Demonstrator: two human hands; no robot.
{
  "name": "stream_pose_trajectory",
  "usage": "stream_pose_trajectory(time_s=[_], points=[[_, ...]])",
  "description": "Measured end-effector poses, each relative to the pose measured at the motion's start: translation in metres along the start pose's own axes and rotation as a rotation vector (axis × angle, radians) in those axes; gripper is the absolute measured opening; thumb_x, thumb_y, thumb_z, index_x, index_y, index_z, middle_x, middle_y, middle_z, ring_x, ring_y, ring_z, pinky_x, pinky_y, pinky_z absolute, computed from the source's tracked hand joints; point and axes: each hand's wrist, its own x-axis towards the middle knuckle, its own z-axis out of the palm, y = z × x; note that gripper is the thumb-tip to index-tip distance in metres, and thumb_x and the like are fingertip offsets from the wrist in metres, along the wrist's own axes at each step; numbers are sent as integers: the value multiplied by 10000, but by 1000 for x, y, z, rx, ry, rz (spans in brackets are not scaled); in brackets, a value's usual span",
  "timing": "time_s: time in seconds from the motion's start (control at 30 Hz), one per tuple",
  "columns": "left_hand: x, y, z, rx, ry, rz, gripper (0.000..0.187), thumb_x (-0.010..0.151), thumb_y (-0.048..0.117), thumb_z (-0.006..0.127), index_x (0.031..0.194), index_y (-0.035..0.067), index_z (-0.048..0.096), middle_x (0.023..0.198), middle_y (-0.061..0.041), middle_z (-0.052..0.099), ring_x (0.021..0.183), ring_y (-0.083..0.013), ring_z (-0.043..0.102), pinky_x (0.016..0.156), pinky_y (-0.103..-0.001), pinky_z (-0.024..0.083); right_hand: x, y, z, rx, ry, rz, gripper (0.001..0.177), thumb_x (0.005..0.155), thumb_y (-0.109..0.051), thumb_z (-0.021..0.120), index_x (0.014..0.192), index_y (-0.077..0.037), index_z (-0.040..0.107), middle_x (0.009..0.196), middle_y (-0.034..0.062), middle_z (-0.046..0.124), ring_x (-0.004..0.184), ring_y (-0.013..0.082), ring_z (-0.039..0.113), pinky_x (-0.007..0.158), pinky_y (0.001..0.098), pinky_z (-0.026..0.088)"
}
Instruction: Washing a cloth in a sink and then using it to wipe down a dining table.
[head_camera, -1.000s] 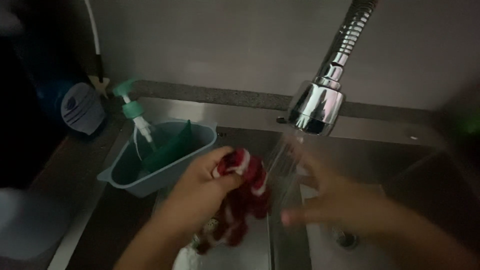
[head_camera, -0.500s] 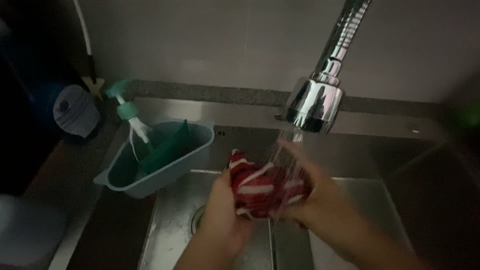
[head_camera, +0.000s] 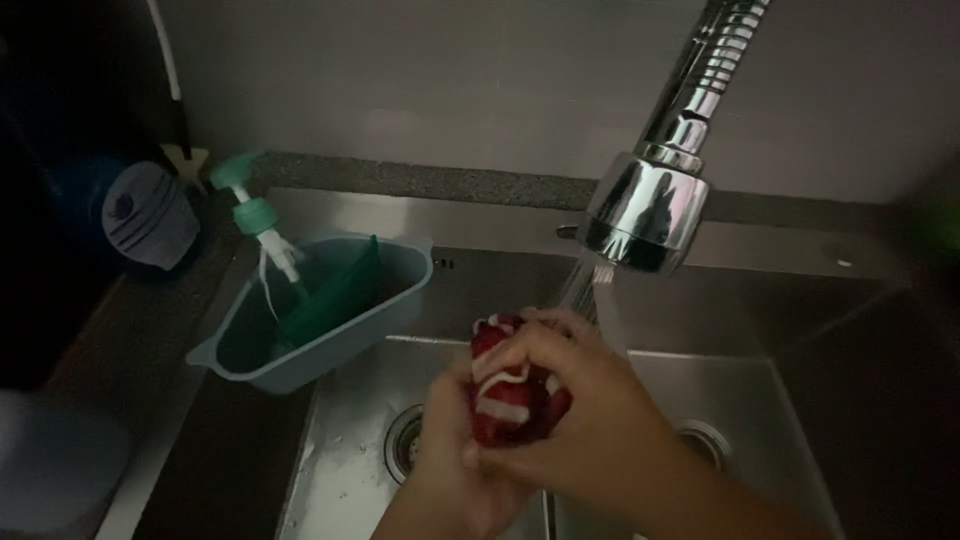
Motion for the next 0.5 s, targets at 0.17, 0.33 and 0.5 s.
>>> stream_pose_trajectory(time_s=[0.17,0.33,0.5], points=[[17,-11,-4,-270,-116,70,623,860,343,313,1326,53,607,1169,-177,679,1082,-343,666,937,-490,566,3,2,9,63,229,-29,400,581,-148,916,851,-148,620,1062,54,633,978,193,695,765,321,600],[-5,-14,22,-322,191,75,626,925,477,326,1274,75,656,1176,-164,712,1118,-320,678,975,-491,516,6,8,15,-24,321,-125,454,571,-116,906,741,-146,486,843,21,599,727,142,635,628,280,512],[21,-13,-5,-226,-58,9,616,947,537,318,1286,127,629,1182,-131,671,1118,-291,655,962,-475,526,16,15,9,88,122,71,471,660,-193,886,981,-123,548,963,69,638,857,186,675,735,349,583]])
